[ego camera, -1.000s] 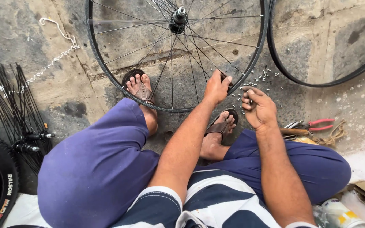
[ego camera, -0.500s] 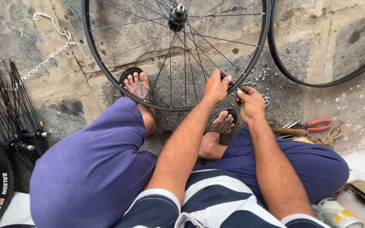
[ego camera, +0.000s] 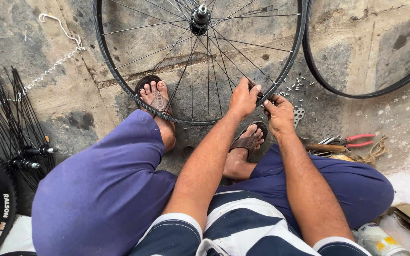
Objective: The person sits on the floor and installs a rim onto a bicycle wheel hub with spokes. They align the rim with the spokes and press it into place around the hub, then adjust the rim and spokes by hand to ensure proper fit.
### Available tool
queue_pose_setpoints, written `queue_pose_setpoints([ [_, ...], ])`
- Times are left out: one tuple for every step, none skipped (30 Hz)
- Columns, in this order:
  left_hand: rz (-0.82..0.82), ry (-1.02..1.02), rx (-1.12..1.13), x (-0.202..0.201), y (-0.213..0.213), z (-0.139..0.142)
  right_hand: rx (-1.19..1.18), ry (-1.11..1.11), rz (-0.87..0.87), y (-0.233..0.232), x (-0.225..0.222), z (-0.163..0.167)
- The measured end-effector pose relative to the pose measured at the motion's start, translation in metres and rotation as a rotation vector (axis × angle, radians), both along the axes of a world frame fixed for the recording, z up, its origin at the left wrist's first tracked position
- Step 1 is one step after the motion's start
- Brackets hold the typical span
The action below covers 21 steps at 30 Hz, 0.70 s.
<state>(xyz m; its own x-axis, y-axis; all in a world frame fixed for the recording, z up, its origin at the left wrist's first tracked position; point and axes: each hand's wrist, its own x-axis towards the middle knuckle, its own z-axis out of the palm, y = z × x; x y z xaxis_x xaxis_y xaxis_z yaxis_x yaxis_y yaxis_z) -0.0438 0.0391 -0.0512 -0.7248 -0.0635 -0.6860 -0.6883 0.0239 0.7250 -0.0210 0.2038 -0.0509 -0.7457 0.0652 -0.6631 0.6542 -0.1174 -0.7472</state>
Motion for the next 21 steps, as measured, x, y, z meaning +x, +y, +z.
queue_pose_setpoints([
  [0.006,0.007,0.016,0.0,0.0,-0.001,0.006,-0.002,-0.003,-0.001,0.0,0.0],
  [0.011,0.013,0.02,0.001,0.0,-0.001,0.012,-0.006,-0.006,-0.001,0.0,0.0],
  [0.015,0.02,0.022,0.001,0.0,-0.002,0.016,-0.009,-0.009,-0.001,0.0,0.0],
  [0.018,0.028,0.025,0.001,0.0,-0.003,0.04,-0.002,-0.013,-0.001,0.0,0.0],
  [0.014,0.033,0.038,0.002,-0.001,-0.004,0.064,0.004,-0.018,-0.001,-0.001,0.0],
  [0.01,0.037,0.049,0.002,-0.001,-0.004,0.088,0.011,-0.022,-0.002,-0.002,-0.001],
  [0.005,0.04,0.061,0.001,-0.002,-0.003,0.048,-0.018,-0.045,-0.002,-0.003,0.0],
  [-0.001,0.046,0.049,0.0,-0.003,-0.001,0.006,-0.048,-0.068,-0.002,-0.005,0.0],
  [-0.007,0.052,0.037,0.0,-0.005,0.003,-0.036,-0.078,-0.091,-0.002,-0.006,0.0],
  [-0.012,0.059,0.023,-0.002,-0.007,0.008,-0.062,-0.088,-0.066,-0.002,-0.007,-0.001],
  [-0.119,0.03,-0.107,-0.005,-0.01,0.015,-0.088,-0.097,-0.038,-0.002,-0.008,-0.001],
  [-0.222,0.002,-0.241,-0.01,-0.013,0.023,-0.117,-0.104,-0.007,-0.002,-0.009,0.0],
  [-0.324,-0.028,-0.376,-0.014,-0.017,0.032,-0.122,-0.108,-0.012,-0.002,-0.01,0.0],
  [-0.415,0.008,-0.431,-0.018,-0.021,0.042,-0.127,-0.112,-0.016,-0.002,-0.01,0.0],
  [-0.506,0.046,-0.488,-0.023,-0.026,0.051,-0.133,-0.114,-0.02,-0.003,-0.01,0.0],
  [-0.598,0.084,-0.547,-0.027,-0.032,0.06,-0.138,-0.093,-0.003,-0.003,-0.01,0.0],
  [-0.567,0.336,-0.629,-0.031,-0.036,0.068,-0.143,-0.072,0.01,-0.004,-0.01,0.0],
  [-0.537,0.589,-0.701,-0.034,-0.039,0.074,-0.147,-0.055,0.018,-0.005,-0.009,-0.001],
  [-0.502,0.842,-0.759,-0.036,-0.04,0.079,-0.126,-0.055,0.028,-0.005,-0.009,-0.001],
  [-0.697,0.69,-0.663,-0.042,-0.04,0.081,-0.105,-0.049,0.036,-0.006,-0.008,-0.002],
  [-0.88,0.535,-0.566,-0.052,-0.04,0.08,-0.082,-0.038,0.047,-0.006,-0.008,-0.002],
])
